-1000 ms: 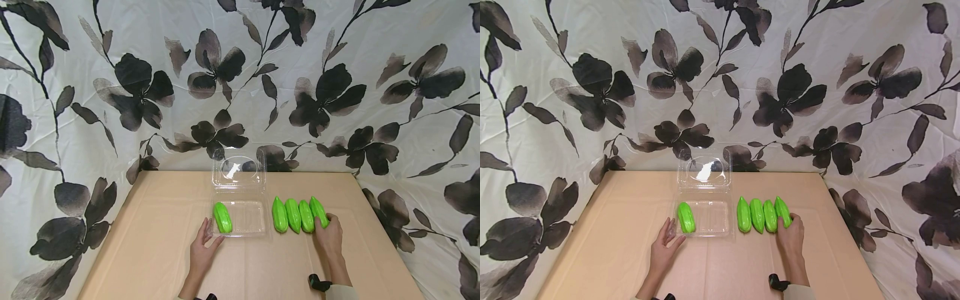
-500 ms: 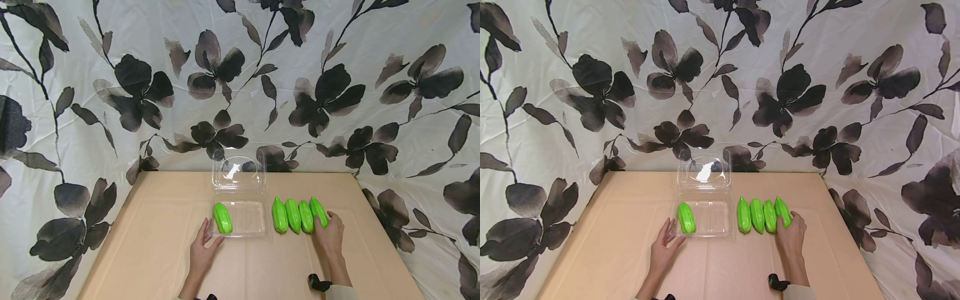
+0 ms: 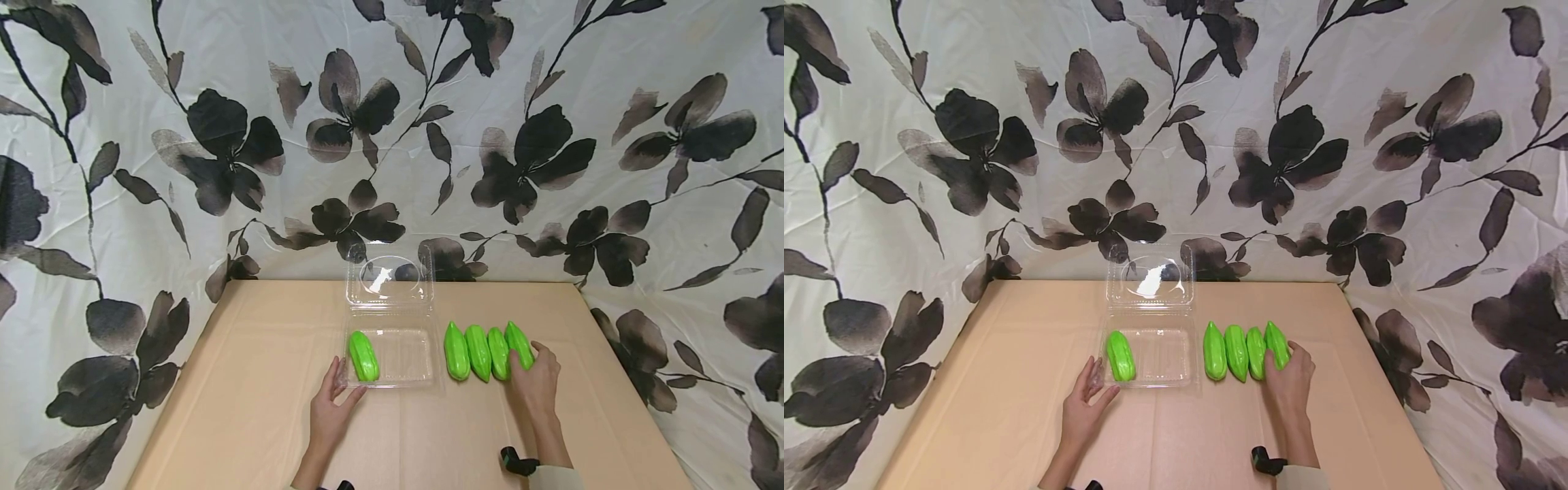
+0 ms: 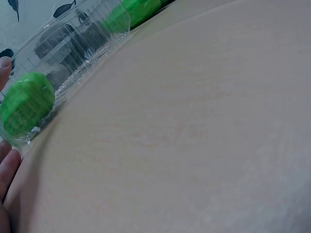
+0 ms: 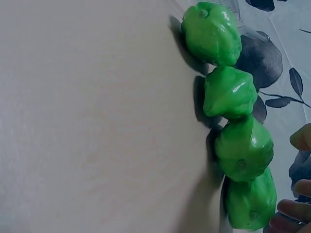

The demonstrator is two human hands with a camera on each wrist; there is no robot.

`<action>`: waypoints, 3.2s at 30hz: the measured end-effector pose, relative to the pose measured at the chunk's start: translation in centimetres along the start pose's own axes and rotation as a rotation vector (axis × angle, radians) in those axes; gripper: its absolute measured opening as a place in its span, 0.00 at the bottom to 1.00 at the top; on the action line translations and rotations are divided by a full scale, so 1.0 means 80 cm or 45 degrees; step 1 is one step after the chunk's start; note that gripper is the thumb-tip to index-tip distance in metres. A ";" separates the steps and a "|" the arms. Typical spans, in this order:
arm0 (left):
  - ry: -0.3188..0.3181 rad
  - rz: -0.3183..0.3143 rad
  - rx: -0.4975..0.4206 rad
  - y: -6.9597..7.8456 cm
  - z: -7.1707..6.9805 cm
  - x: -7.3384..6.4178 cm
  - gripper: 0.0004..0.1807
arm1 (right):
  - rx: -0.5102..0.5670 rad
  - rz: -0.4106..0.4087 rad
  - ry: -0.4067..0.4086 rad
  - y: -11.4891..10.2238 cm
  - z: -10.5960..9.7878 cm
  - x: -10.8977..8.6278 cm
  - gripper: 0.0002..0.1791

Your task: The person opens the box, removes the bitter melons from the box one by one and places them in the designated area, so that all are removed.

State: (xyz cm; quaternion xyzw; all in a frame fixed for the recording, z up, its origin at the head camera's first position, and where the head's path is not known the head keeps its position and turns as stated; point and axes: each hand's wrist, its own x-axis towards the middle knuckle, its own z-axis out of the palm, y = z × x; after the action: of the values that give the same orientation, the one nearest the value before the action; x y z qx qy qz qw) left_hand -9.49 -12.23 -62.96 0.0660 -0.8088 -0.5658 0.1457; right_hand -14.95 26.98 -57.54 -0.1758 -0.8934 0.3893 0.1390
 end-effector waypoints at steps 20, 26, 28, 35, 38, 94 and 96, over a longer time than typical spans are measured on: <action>-0.004 0.000 -0.007 -0.001 0.000 -0.001 0.48 | 0.013 -0.087 0.046 -0.023 0.002 -0.005 0.34; -0.004 0.004 0.005 -0.001 0.000 -0.001 0.48 | 0.028 -0.107 0.053 -0.028 0.005 -0.006 0.35; -0.004 0.006 0.009 -0.001 0.000 -0.001 0.48 | 0.027 -0.112 0.048 -0.031 0.006 -0.007 0.35; -0.001 0.007 0.011 -0.002 0.000 0.000 0.48 | 0.046 -0.141 0.053 -0.038 0.011 -0.009 0.35; 0.000 0.011 0.003 -0.003 0.000 0.000 0.48 | 0.043 -0.155 0.060 -0.041 0.013 -0.010 0.35; 0.000 -0.003 -0.025 0.000 -0.001 -0.001 0.48 | 0.128 -0.395 -0.063 -0.109 0.071 -0.052 0.34; 0.000 -0.001 -0.016 0.001 -0.001 -0.001 0.48 | 0.131 -0.410 -0.064 -0.111 0.075 -0.054 0.34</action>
State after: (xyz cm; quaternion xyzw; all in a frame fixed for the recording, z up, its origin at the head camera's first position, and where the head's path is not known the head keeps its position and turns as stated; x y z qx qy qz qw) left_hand -9.43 -12.24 -62.89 0.0655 -0.8053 -0.5710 0.1457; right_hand -15.21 15.65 -55.34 -0.0131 -0.8922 0.4113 0.1861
